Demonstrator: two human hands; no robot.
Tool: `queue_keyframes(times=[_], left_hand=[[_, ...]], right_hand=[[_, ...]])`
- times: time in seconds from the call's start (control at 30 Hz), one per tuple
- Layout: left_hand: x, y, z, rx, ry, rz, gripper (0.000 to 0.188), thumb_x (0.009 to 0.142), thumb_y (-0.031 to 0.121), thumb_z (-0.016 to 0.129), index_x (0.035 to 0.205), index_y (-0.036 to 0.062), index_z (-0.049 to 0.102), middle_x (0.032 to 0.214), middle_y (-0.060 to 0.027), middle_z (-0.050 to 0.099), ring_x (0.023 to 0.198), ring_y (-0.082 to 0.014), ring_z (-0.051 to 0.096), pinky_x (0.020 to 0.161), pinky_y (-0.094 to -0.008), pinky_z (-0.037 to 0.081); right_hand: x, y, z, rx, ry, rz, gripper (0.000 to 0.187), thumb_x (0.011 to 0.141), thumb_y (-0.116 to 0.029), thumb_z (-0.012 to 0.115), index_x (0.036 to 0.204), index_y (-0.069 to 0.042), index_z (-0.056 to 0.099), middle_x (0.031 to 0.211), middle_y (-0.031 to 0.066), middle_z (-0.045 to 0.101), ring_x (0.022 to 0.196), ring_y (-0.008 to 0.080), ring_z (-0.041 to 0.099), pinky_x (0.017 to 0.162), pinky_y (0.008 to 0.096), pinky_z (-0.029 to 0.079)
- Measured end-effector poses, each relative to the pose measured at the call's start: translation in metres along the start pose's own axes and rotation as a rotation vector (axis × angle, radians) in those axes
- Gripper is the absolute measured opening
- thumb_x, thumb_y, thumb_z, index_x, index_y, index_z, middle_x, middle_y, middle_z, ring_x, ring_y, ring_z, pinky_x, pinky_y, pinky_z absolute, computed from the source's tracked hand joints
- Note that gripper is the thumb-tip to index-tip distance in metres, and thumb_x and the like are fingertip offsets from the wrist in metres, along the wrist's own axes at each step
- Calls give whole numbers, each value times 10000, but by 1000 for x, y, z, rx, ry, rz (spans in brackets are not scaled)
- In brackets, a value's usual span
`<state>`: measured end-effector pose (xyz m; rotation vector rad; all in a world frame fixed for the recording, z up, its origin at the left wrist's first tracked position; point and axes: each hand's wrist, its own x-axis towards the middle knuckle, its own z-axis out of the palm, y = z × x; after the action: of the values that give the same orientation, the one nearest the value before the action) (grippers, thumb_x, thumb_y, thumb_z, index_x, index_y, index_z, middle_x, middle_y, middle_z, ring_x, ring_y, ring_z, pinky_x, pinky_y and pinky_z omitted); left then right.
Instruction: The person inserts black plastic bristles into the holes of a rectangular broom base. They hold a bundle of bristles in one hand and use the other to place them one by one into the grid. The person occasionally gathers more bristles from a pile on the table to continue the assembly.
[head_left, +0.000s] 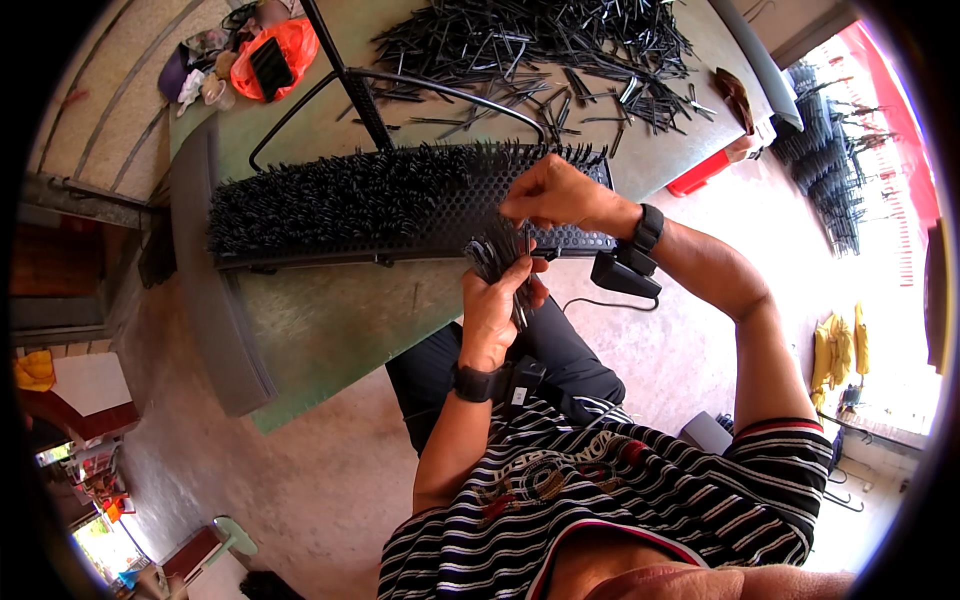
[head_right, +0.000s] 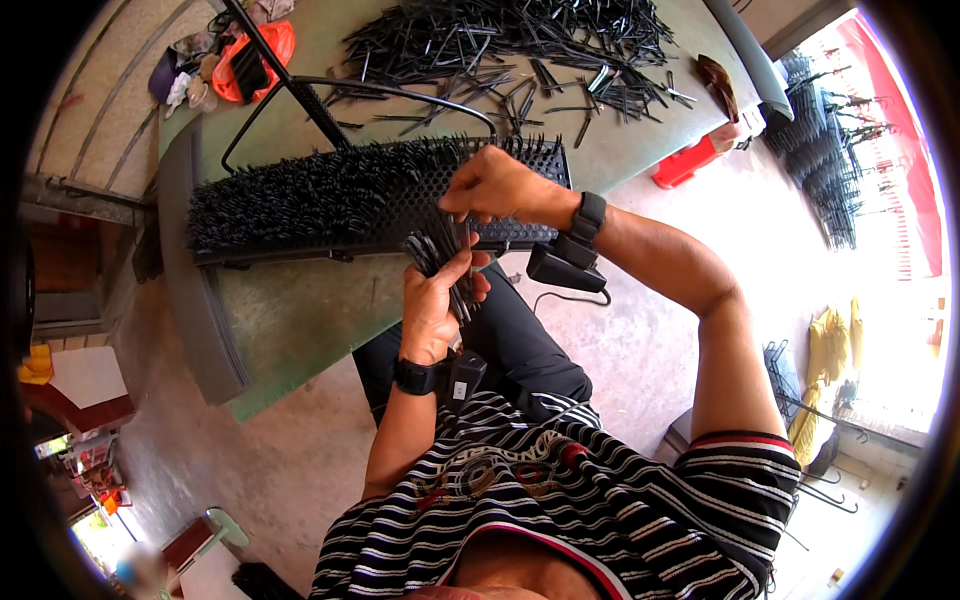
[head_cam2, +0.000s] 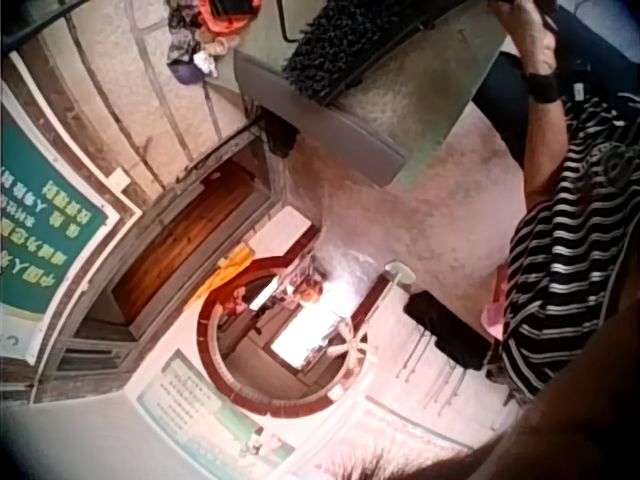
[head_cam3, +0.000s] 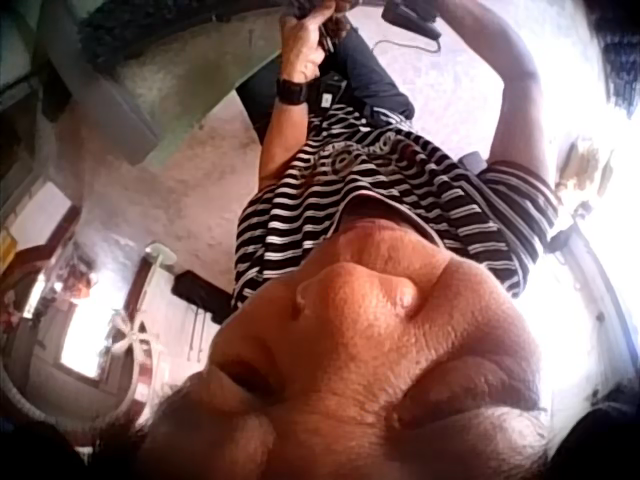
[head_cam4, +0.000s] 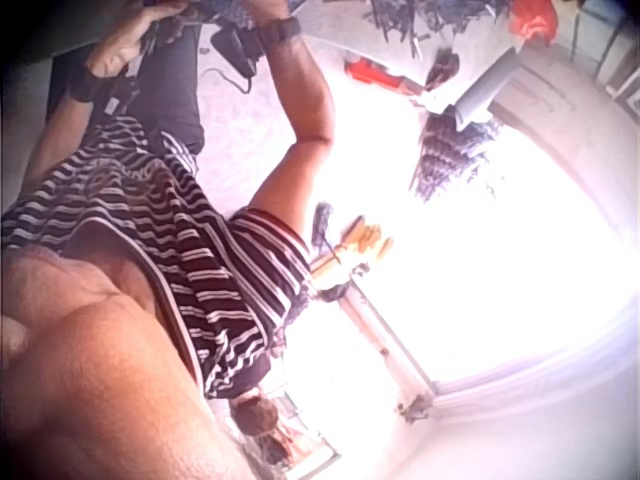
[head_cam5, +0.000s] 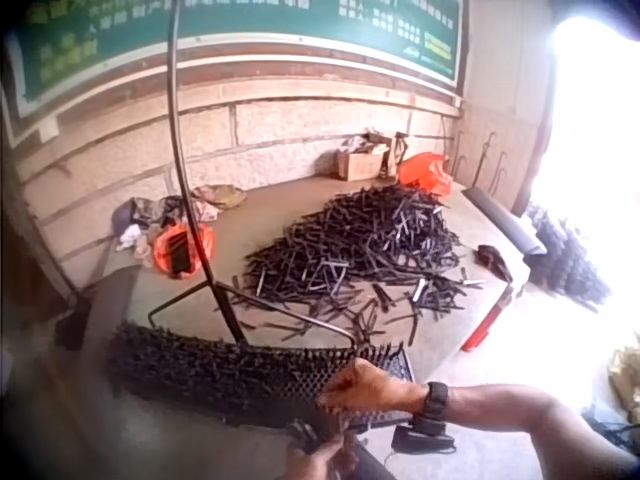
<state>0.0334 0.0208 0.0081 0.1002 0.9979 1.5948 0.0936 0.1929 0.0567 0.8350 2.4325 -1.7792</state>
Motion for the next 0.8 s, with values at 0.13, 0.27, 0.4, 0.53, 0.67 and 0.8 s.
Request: queue_keyframes(times=[0.13, 0.27, 0.4, 0.53, 0.67, 0.8], left_hand=[[2, -6, -4, 48, 17, 43, 216, 832, 74, 645, 1032, 0, 612, 804, -117, 659, 567, -164, 614, 486, -277, 490], [2, -8, -6, -2, 62, 42, 199, 824, 49, 642, 1014, -4, 618, 806, -115, 661, 585, -179, 624, 529, -296, 521], [0, -6, -4, -14, 95, 20, 188, 812, 26, 639, 997, -10, 623, 810, -111, 661, 595, -189, 628, 550, -315, 542], [-2, -3, -2, -16, 148, 21, 183, 799, 16, 641, 980, -10, 628, 791, -98, 651, 591, -190, 626, 527, -324, 542], [2, -5, -7, -8, 167, 21, 184, 784, 15, 656, 964, -10, 633, 763, -84, 637, 584, -190, 624, 509, -325, 537], [2, -5, -7, -5, 198, 35, 191, 768, 8, 670, 956, -12, 635, 752, -79, 632, 580, -191, 623, 499, -319, 529]], right_hand=[[-4, -4, -10, 222, 201, -14, 209, 887, -158, 594, 902, 48, 633, 729, 71, 653, 545, 90, 597, 472, 205, 477], [2, -10, -12, 213, 403, -200, 198, 893, -121, 554, 934, 72, 577, 709, 105, 653, 618, 146, 663, 504, 230, 519], [10, -4, -8, 102, 546, -304, 176, 890, -100, 539, 995, 41, 530, 682, 117, 656, 629, 162, 674, 514, 245, 514], [16, 3, -2, 5, 633, -378, 183, 881, -86, 542, 1036, -1, 495, 689, 124, 659, 645, 168, 679, 546, 265, 513], [21, 12, 0, -50, 635, -401, 172, 866, -67, 547, 1021, -10, 498, 719, 144, 661, 652, 206, 679, 554, 293, 506], [25, 19, -1, -294, 566, -494, 128, 836, -50, 559, 959, -20, 536, 775, 162, 647, 666, 300, 654, 541, 346, 492]])
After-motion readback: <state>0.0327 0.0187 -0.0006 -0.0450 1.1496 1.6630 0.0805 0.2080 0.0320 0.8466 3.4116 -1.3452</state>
